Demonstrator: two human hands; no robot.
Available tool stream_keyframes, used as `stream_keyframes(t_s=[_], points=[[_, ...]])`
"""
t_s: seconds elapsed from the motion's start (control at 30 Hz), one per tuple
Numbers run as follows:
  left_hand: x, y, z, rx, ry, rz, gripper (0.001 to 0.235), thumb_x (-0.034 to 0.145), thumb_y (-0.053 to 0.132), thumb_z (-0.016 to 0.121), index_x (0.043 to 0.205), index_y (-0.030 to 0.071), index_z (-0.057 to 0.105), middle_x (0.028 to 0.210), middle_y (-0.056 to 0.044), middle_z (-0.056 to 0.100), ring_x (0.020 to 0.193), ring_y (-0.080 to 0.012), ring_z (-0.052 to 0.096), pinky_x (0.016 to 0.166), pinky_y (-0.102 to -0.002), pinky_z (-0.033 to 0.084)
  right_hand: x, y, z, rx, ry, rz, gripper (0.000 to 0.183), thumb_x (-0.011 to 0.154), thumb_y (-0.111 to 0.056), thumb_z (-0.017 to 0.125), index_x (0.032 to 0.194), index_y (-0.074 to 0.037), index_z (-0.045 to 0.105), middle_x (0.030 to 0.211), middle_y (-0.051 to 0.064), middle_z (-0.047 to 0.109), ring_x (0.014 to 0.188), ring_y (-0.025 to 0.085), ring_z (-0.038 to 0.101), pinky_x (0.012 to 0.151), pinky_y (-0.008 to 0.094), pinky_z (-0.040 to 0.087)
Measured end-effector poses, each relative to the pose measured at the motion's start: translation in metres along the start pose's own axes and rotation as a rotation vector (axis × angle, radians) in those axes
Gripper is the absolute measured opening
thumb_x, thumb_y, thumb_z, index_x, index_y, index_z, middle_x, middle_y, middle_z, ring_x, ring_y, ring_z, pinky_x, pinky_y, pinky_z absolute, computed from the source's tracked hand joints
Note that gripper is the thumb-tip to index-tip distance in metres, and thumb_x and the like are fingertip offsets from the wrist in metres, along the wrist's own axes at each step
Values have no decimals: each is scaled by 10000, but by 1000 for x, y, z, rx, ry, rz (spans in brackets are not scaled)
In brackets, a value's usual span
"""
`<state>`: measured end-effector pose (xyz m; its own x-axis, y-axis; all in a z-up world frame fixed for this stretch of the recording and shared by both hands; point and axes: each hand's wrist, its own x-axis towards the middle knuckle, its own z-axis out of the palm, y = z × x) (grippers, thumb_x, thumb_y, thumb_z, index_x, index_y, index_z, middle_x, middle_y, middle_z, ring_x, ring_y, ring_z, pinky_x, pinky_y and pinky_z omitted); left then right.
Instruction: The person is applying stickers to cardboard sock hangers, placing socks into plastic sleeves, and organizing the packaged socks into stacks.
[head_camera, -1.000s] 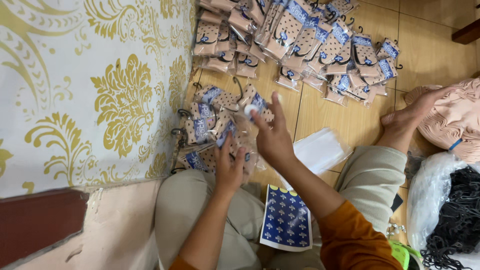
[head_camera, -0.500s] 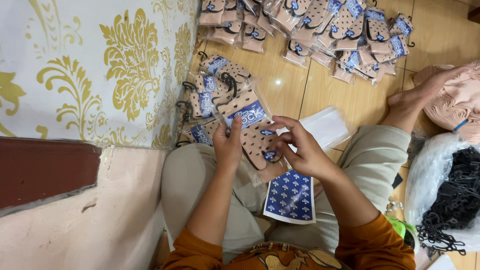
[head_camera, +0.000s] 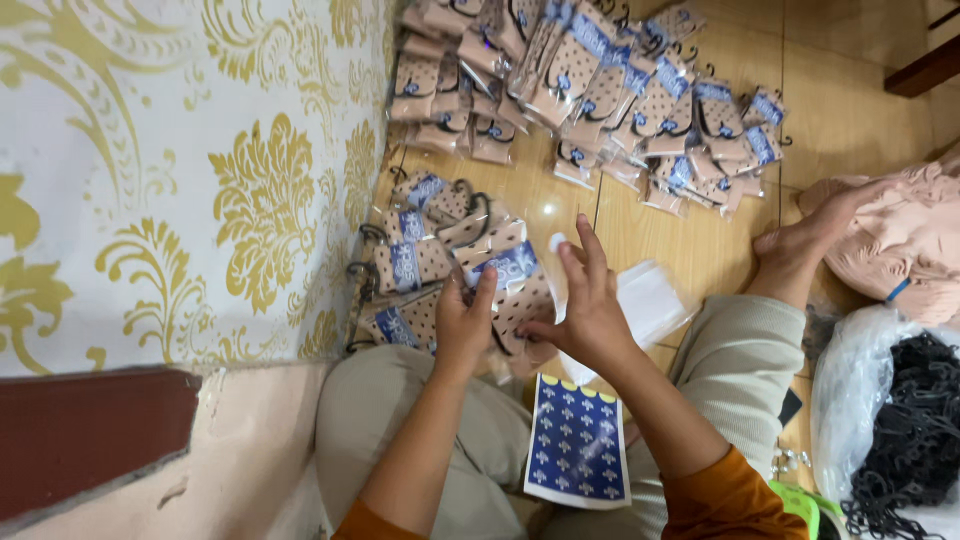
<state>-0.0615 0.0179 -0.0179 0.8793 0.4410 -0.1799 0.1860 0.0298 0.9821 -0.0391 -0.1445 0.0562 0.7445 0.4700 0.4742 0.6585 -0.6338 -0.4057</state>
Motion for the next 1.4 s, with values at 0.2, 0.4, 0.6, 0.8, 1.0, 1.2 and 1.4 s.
stream_keyframes(t_s=[0.2, 0.4, 0.6, 0.8, 1.0, 1.2, 1.4], points=[[63, 91, -4, -321, -203, 279, 1002, 1003, 624, 517, 1624, 131, -95, 1638, -350, -34, 1465, -624, 85, 1178, -726, 140, 89, 43, 42, 923, 100, 295, 1418, 803, 152, 825, 1531, -227, -331, 1646, 320, 58, 1306, 678, 439, 1031, 590, 554], [108, 20, -32, -256, 95, -231, 788, 954, 447, 475, 1604, 234, 83, 1658, -147, 266, 1467, -302, 400, 1153, -473, 365, 256, 160, 61, 913, 196, 376, 1420, 894, 201, 889, 1534, -464, -190, 1685, 373, -34, 1433, 566, 460, 1072, 547, 728], [124, 19, -39, -215, 129, 64, 834, 955, 454, 552, 1588, 117, 126, 1586, -228, 377, 1454, -342, 424, 1161, -480, 346, 323, 303, 136, 457, 307, 466, 986, 1194, -356, 828, 1611, -204, -53, 1712, 198, -41, 1624, 366, 26, 1328, 475, 235], [119, 25, -47, -508, 87, 75, 778, 1053, 226, 536, 1614, 73, 20, 1562, -295, 215, 1493, -492, 192, 1208, -635, 140, 161, 118, 152, 375, -596, 111, 1156, 612, -155, 813, 1609, -120, 229, 1589, 222, 396, 1376, 522, 440, 1147, 634, 373], [117, 10, -29, -598, 20, -154, 817, 992, 216, 570, 1631, 128, 68, 1560, -246, 283, 1466, -417, 282, 1151, -607, 205, 75, 151, 205, -157, -499, -410, 828, 816, 48, 653, 1544, -282, 434, 1598, 155, 379, 1184, 425, 635, 847, 511, 606], [132, -48, 4, -1085, -118, -694, 710, 902, 613, 664, 1439, 197, 458, 1248, -84, 557, 1195, -393, 574, 1026, -571, 426, 98, 76, 148, -92, 54, -479, 567, 945, -37, 523, 1461, -272, 533, 1374, 86, 639, 862, 288, 716, 695, 391, 569], [119, 0, -3, -461, -65, -336, 683, 884, 495, 770, 1452, 202, 528, 1196, -195, 640, 1103, -300, 639, 872, -494, 555, 89, 29, 59, 713, -327, 179, 674, 818, 54, 753, 1432, -133, 549, 1026, 83, 774, 895, 272, 775, 810, 398, 605]])
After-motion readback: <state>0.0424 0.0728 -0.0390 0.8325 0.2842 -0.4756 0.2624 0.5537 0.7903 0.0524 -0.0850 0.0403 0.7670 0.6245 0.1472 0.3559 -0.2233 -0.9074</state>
